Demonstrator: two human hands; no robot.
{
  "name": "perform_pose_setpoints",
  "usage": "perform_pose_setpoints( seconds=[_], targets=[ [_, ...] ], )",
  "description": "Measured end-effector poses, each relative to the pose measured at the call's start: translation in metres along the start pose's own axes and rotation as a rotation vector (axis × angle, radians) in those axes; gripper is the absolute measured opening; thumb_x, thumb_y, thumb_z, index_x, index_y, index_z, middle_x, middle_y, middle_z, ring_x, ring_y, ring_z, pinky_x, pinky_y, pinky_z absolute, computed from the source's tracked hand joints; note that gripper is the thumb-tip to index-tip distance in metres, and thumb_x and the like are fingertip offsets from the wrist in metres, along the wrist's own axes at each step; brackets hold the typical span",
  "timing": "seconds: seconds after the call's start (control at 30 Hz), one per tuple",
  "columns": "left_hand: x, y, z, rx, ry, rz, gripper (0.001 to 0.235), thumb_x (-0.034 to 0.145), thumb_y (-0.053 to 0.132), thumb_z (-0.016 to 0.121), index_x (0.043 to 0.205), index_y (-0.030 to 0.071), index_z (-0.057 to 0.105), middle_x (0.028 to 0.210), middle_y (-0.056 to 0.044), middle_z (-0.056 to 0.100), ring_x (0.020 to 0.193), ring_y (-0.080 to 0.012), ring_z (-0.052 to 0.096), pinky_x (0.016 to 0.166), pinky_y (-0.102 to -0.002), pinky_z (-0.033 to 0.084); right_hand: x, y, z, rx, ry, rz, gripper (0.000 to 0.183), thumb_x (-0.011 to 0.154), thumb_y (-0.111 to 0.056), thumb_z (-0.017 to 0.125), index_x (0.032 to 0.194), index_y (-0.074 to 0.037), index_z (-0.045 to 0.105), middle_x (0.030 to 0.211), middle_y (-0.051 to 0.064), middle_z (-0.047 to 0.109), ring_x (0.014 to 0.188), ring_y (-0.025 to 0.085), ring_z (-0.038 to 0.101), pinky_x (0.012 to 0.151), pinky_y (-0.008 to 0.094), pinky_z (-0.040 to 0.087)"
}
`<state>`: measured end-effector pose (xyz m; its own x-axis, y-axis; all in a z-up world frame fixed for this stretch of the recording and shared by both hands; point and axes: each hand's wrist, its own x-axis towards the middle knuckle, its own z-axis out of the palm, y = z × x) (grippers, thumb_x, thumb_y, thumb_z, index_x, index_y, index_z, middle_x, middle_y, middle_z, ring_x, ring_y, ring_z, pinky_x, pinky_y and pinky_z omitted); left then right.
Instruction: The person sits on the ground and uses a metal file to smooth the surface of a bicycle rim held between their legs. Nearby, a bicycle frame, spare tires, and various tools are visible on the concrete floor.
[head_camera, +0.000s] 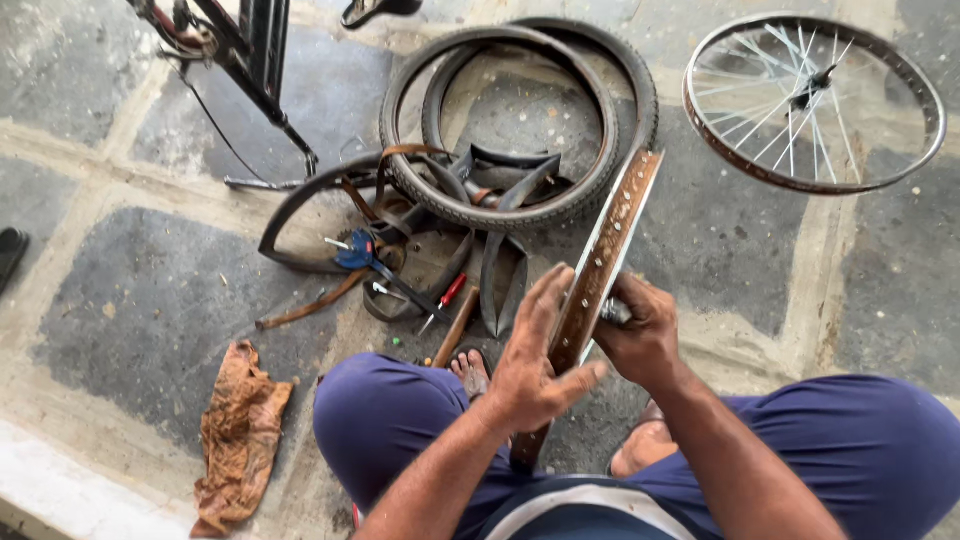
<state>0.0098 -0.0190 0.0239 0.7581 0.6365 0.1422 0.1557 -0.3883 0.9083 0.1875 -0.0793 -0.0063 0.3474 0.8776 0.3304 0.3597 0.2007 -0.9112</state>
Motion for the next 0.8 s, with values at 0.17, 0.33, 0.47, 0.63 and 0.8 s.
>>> perform_pose_setpoints(
  seconds=[0.17,0.33,0.47,0.63,0.8],
  targets=[
    [-0.001,-0.009,-0.003,0.013,0.049,0.006,0.099,0.090,0.042,0.077,0.167,0.008,0.025,0.172,-0.023,0.024,0.161,-0.0415,0.028,0.130,-0.054,0.032,0.006,0.003,0.019,-0.565,0.288,-0.454,0.037,0.066,-0.021,0.087,0.089,-0.003,0.065,0.093,0.014,0.072,0.083,0.027,0.070,0.082,0.045,0.053],
    [-0.006,-0.013,-0.001,-0.005,0.035,-0.009,0.100,0.090,0.053,0.075,0.166,0.011,0.027,0.172,-0.023,0.022,0.161,-0.0423,0.026,0.129,-0.054,0.033,-0.013,0.024,0.010,-0.393,0.069,-0.109,0.018,0.088,-0.012,0.074,0.103,-0.001,0.073,0.092,0.010,0.072,0.084,0.021,0.071,0.077,0.031,0.056],
    [-0.005,-0.014,-0.001,0.015,0.020,0.020,0.103,0.090,0.058,0.074,0.168,0.012,0.026,0.173,-0.023,0.022,0.162,-0.0426,0.026,0.129,-0.057,0.032,-0.022,0.041,0.000,0.213,-0.090,0.316,0.024,0.098,-0.011,0.064,0.118,0.002,0.069,0.104,0.009,0.075,0.095,0.019,0.068,0.086,0.034,0.057],
    [-0.005,-0.013,0.000,0.008,0.016,0.002,0.102,0.090,0.060,0.073,0.167,0.013,0.026,0.173,-0.023,0.021,0.161,-0.0428,0.026,0.128,-0.057,0.033,-0.019,0.049,-0.010,0.891,-0.278,0.383,0.039,0.104,-0.010,0.051,0.141,0.002,0.056,0.135,0.014,0.065,0.126,0.020,0.062,0.110,0.032,0.051],
    [-0.008,-0.014,0.002,0.037,0.024,0.025,0.101,0.090,0.056,0.075,0.168,0.012,0.027,0.174,-0.022,0.023,0.162,-0.0433,0.025,0.130,-0.057,0.030,-0.002,0.046,-0.028,0.633,-0.420,0.399,0.040,0.097,-0.004,0.065,0.136,0.001,0.060,0.127,0.012,0.069,0.118,0.020,0.065,0.104,0.037,0.055]
  ],
)
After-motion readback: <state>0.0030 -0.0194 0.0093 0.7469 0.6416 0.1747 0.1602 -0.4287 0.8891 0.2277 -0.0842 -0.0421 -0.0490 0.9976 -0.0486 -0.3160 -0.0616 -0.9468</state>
